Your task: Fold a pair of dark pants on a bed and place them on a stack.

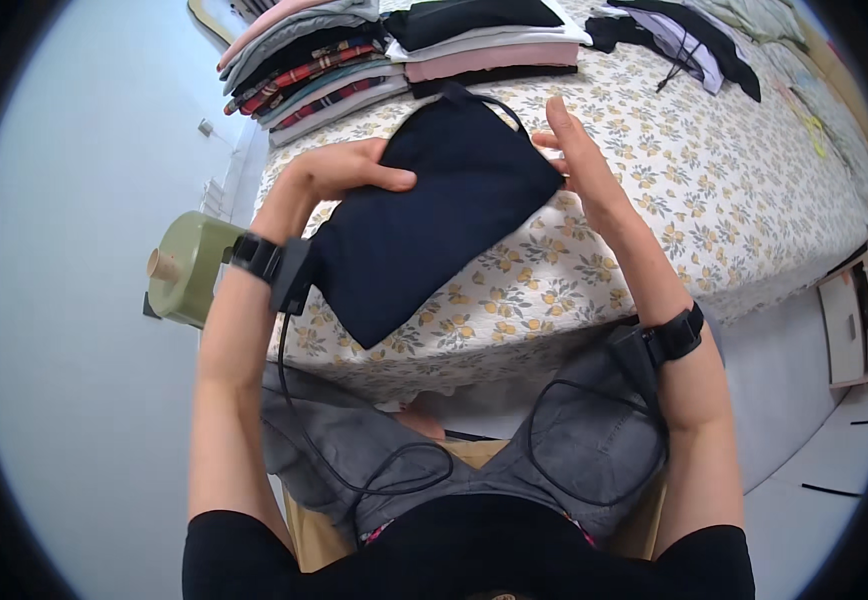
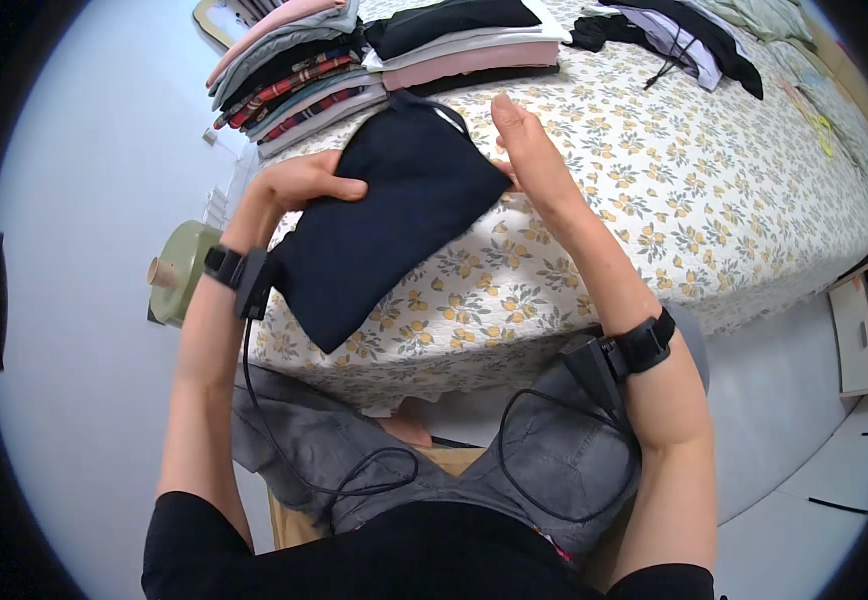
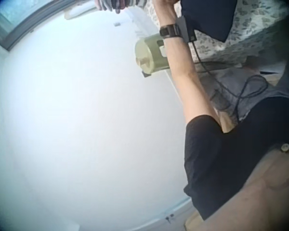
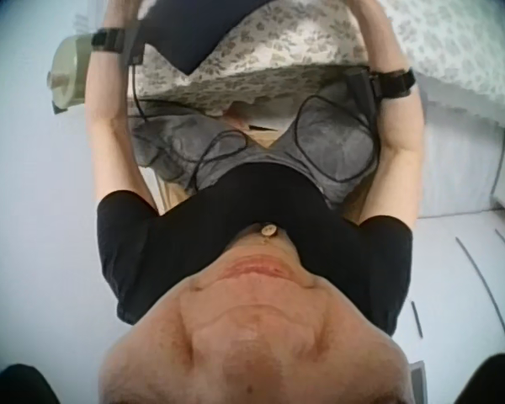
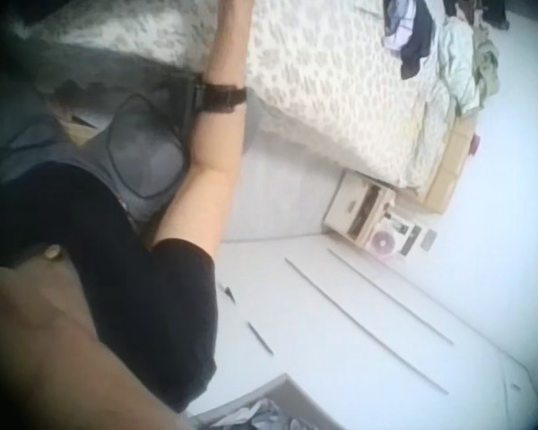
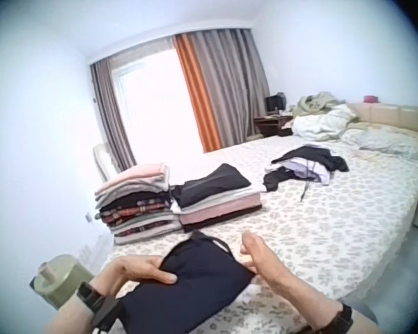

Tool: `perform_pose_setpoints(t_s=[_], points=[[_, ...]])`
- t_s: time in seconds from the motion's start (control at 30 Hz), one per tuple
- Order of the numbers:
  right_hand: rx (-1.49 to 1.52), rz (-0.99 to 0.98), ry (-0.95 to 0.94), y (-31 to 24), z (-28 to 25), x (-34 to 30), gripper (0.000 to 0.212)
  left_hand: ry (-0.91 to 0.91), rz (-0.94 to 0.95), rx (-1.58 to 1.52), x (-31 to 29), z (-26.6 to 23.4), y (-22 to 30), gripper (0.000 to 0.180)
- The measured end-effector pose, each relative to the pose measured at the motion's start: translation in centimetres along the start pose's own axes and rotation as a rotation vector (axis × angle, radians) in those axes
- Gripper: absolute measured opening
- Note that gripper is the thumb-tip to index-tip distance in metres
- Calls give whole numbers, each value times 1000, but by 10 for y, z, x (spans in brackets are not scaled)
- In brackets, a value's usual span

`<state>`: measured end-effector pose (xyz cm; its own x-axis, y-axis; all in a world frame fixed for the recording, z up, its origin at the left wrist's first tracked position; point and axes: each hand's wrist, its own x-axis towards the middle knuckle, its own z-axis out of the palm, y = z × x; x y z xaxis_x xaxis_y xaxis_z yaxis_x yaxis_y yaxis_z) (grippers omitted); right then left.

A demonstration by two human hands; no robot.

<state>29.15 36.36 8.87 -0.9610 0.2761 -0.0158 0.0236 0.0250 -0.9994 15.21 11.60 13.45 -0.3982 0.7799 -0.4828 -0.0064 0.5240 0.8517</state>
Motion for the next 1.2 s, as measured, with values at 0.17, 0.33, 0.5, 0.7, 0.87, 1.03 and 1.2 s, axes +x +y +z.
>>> perform_pose_setpoints(t_s=[0.17,0.33,0.5,0.7,0.87,1.03,1.2], points=[[-212,5,74,48,-8,27,85,-168,-250,550,56,17,12,58],[-717,-746,83,27,14,-4,56,419,128,943,19,28,6,61],[-1116,-943,-91,36,37,-1,55,958,282,1189,-23,83,-51,50],[-1152,-566,-284,57,36,4,61,933,65,1046,-22,97,-106,53],[-1136,-573,-291,69,33,9,62,965,129,894,-19,96,-119,55],[-680,-449,-192,58,24,7,62,1229,327,176,-43,87,-127,55],[-271,-117,36,34,3,4,66,1042,279,-566,-86,104,-130,54]])
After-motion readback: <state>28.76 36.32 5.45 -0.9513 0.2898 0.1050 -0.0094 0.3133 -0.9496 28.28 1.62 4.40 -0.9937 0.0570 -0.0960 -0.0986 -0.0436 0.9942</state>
